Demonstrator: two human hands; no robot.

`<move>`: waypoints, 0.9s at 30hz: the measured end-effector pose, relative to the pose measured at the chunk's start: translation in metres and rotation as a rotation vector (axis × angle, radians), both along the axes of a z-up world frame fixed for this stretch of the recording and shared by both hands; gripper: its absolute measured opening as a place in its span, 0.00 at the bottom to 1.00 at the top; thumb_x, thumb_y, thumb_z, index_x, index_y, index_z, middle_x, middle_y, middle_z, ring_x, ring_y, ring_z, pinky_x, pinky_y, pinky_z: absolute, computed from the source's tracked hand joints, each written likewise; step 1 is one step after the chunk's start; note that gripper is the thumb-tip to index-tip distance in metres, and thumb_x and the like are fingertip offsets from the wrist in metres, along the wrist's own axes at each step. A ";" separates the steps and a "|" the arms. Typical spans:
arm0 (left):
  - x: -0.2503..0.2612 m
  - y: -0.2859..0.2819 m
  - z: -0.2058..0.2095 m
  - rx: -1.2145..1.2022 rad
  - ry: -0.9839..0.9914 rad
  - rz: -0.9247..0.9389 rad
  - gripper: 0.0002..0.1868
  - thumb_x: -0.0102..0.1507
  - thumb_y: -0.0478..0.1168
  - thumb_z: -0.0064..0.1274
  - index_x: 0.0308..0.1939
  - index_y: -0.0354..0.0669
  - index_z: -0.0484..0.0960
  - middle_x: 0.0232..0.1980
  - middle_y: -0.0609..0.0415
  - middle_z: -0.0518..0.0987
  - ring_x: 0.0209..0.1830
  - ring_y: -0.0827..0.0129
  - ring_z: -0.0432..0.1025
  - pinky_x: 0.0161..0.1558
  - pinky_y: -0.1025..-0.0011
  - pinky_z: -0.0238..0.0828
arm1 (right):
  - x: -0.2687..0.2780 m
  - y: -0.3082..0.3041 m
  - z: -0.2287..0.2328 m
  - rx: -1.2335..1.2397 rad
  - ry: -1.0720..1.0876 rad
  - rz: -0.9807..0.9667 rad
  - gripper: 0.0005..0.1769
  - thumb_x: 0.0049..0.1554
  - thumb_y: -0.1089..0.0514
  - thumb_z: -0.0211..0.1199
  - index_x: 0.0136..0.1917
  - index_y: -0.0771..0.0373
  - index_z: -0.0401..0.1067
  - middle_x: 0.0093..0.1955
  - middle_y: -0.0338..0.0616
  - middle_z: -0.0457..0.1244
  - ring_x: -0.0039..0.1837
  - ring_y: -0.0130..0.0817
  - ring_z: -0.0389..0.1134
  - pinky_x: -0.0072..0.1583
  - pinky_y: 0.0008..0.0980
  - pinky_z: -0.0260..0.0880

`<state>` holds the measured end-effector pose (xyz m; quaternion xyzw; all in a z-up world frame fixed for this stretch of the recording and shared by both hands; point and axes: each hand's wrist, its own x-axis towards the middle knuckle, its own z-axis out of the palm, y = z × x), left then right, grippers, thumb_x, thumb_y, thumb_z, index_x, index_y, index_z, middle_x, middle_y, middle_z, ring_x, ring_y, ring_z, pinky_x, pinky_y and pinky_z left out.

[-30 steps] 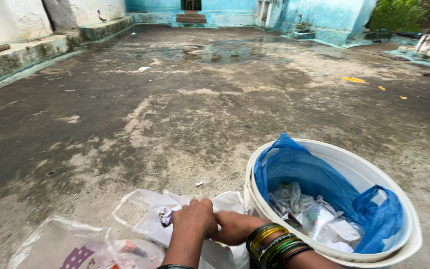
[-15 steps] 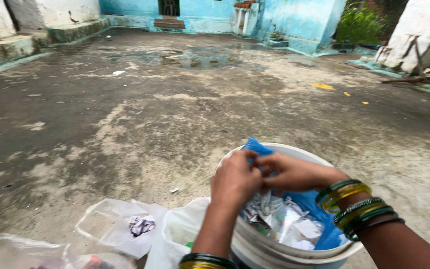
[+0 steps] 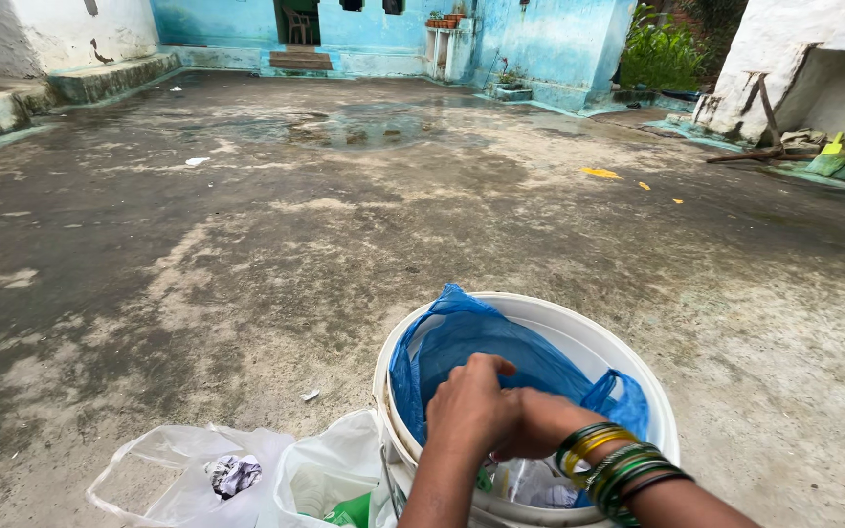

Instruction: The person sorts items of trash into a blue-lined bucket, handling plastic bags, food wrappers, scraps of paper, and a plastic bottle by hand.

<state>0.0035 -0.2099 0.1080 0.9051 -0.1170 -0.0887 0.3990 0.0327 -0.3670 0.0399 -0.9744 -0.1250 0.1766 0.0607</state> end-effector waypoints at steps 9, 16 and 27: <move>0.011 0.025 -0.007 0.016 0.029 0.062 0.24 0.59 0.45 0.59 0.60 0.61 0.81 0.61 0.47 0.79 0.64 0.55 0.73 0.66 0.59 0.68 | 0.037 -0.004 -0.027 -0.016 0.018 -0.202 0.18 0.55 0.48 0.68 0.58 0.54 0.77 0.59 0.50 0.69 0.63 0.45 0.70 0.64 0.44 0.71; 0.023 0.026 -0.003 -0.182 -0.128 0.180 0.34 0.60 0.49 0.59 0.70 0.54 0.68 0.68 0.45 0.71 0.68 0.53 0.66 0.67 0.58 0.63 | 0.033 -0.018 0.084 0.372 -0.344 -0.356 0.12 0.46 0.58 0.74 0.45 0.56 0.87 0.44 0.42 0.76 0.47 0.31 0.77 0.55 0.33 0.76; 0.006 0.058 0.055 -0.974 -0.163 0.221 0.16 0.59 0.48 0.63 0.38 0.37 0.90 0.35 0.49 0.87 0.33 0.71 0.80 0.39 0.72 0.78 | -0.028 0.055 0.193 1.250 -0.434 -0.305 0.20 0.54 0.64 0.66 0.60 0.62 0.73 0.49 0.45 0.71 0.48 0.33 0.74 0.48 0.35 0.79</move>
